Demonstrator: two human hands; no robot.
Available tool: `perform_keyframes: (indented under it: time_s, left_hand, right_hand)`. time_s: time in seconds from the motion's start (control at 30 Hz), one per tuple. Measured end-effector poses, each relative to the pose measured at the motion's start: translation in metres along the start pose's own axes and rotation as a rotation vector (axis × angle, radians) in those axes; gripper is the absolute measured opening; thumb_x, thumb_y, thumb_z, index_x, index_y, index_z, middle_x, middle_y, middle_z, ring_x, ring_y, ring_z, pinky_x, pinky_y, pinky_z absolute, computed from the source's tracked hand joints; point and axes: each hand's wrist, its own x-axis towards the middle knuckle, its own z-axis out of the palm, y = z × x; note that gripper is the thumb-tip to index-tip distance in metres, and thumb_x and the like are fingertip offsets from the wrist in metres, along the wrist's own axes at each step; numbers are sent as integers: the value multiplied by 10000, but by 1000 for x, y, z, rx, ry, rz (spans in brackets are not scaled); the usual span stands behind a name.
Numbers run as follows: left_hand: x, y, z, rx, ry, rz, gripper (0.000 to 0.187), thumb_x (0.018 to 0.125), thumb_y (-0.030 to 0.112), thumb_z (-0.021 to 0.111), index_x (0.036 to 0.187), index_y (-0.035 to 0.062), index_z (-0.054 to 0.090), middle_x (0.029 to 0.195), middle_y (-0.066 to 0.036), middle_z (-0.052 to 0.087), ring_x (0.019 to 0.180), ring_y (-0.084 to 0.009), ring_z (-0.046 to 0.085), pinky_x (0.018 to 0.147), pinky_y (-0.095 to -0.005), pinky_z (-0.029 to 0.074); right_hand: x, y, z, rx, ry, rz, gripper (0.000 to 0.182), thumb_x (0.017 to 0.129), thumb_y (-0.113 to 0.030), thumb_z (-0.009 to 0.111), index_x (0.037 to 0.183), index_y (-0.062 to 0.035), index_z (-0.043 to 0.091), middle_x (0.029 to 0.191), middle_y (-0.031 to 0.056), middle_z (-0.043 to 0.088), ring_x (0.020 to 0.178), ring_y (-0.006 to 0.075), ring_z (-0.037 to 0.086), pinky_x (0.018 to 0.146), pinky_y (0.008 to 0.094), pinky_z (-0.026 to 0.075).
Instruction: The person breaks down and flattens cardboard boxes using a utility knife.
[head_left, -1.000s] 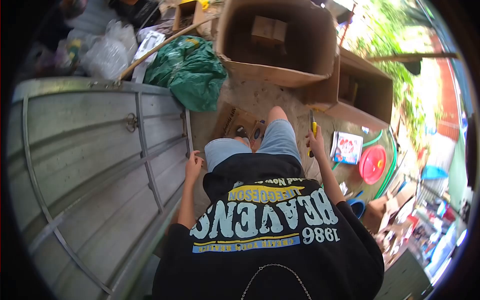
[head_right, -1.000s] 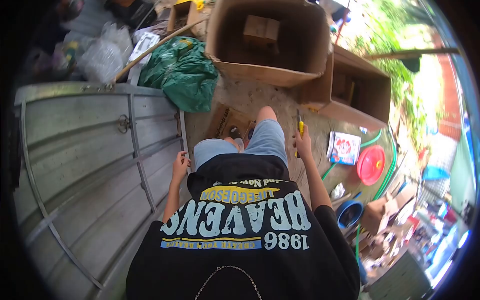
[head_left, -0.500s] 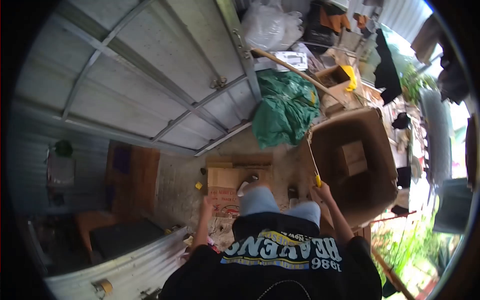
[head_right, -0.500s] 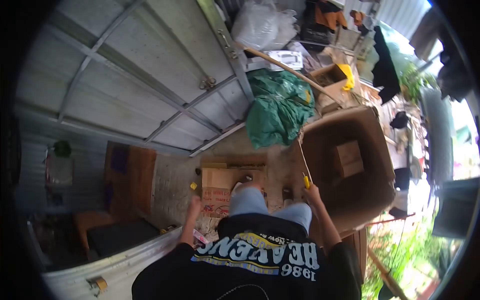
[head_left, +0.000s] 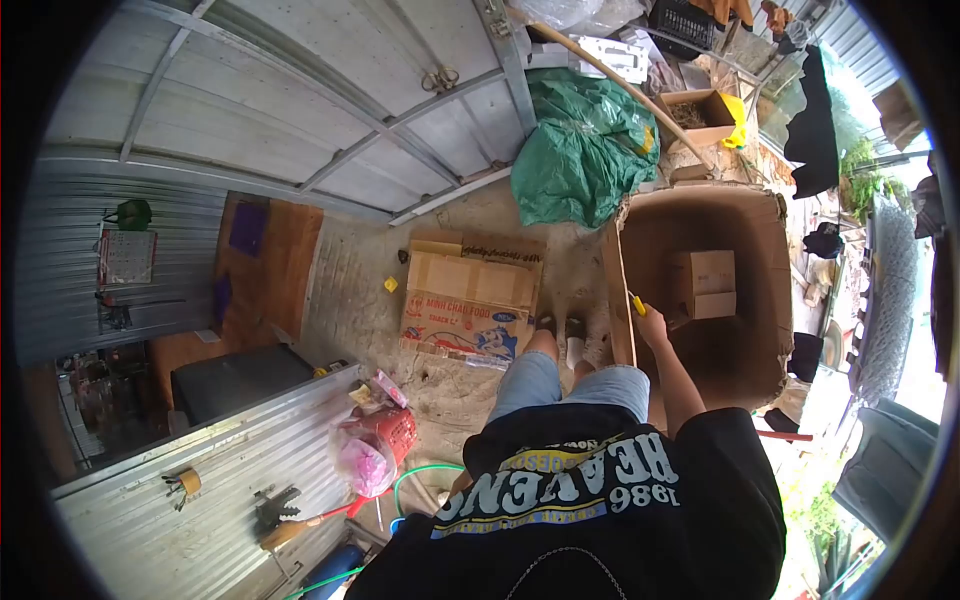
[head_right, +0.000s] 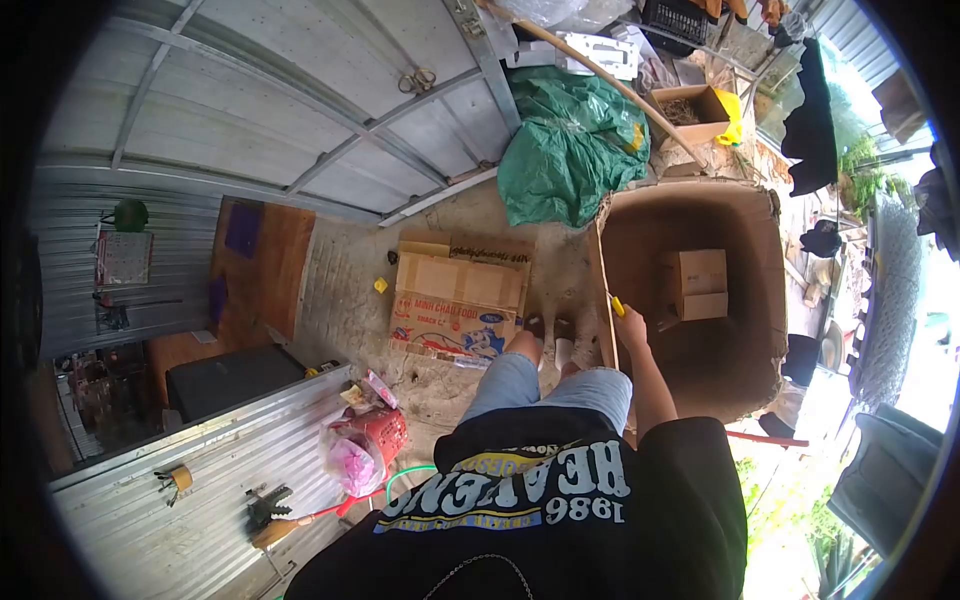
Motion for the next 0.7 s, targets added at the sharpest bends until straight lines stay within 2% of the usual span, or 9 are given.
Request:
perform_keyframes:
  time_s: [0.13,0.2,0.27,0.3,0.33,0.4,0.5,0.63,0.7]
  left_hand:
    - [31,8,-28,111,88,53,215,862,201,412,806,33,534,700,-106,546,679,-252,542,617,-346,420]
    - [68,17,-87,308,343,179,220,864,203,409,807,31,533,703,-112,546,685,-257,542,623,-346,421]
    - [6,214,-204,208,866,209,102,824,114,483,829,25,532,757,-121,550,699,-256,527,657,-336,414]
    - [-27,271,-258,365,1086,492,55,773,47,512,814,46,548,837,-97,558,772,-223,535,693,-305,420]
    - [-86,354,-279,82,1279,642,68,804,55,482,812,57,549,853,-85,563,812,-213,537,728,-287,421]
    - [-175,424,-306,-61,1553,1484,73,805,62,479,818,55,551,858,-87,562,810,-211,537,728,-289,421]
    - [-257,472,-303,210,1339,2164,84,806,74,475,827,53,553,866,-90,560,807,-208,535,728,-293,422]
    - [-289,491,-286,411,1145,2269,100,808,89,469,840,50,556,876,-95,558,804,-204,533,727,-297,422]
    - [-290,491,-282,419,1114,2267,109,809,96,466,846,49,557,882,-97,557,802,-202,532,727,-299,423]
  right_hand:
    - [-21,5,4,25,24,32,265,780,-300,528,839,-42,530,762,207,575,781,372,550,635,445,416]
    - [-29,5,-7,21,39,52,265,781,-303,529,838,-44,527,752,206,573,772,374,550,627,444,415]
    - [-38,14,-11,36,110,29,261,785,-308,532,835,-52,523,700,190,573,690,354,568,583,431,422]
    - [-35,32,-6,46,115,62,258,789,-311,535,834,-58,527,655,166,572,594,313,579,533,402,433]
    - [-36,42,-8,49,132,64,255,789,-311,537,831,-59,528,638,151,571,557,283,578,509,383,435]
    - [-37,57,-12,26,166,82,241,792,-300,538,818,-61,530,601,117,561,502,229,570,467,345,436]
    - [-25,89,-9,71,159,120,200,798,-266,529,790,-66,528,541,62,525,462,163,543,422,298,423]
    - [-25,63,-30,44,140,104,173,795,-240,531,775,-69,521,529,41,498,431,151,514,409,286,412]
    - [-23,46,-37,79,14,187,244,769,-286,533,909,-87,550,821,162,599,810,349,562,677,426,442]
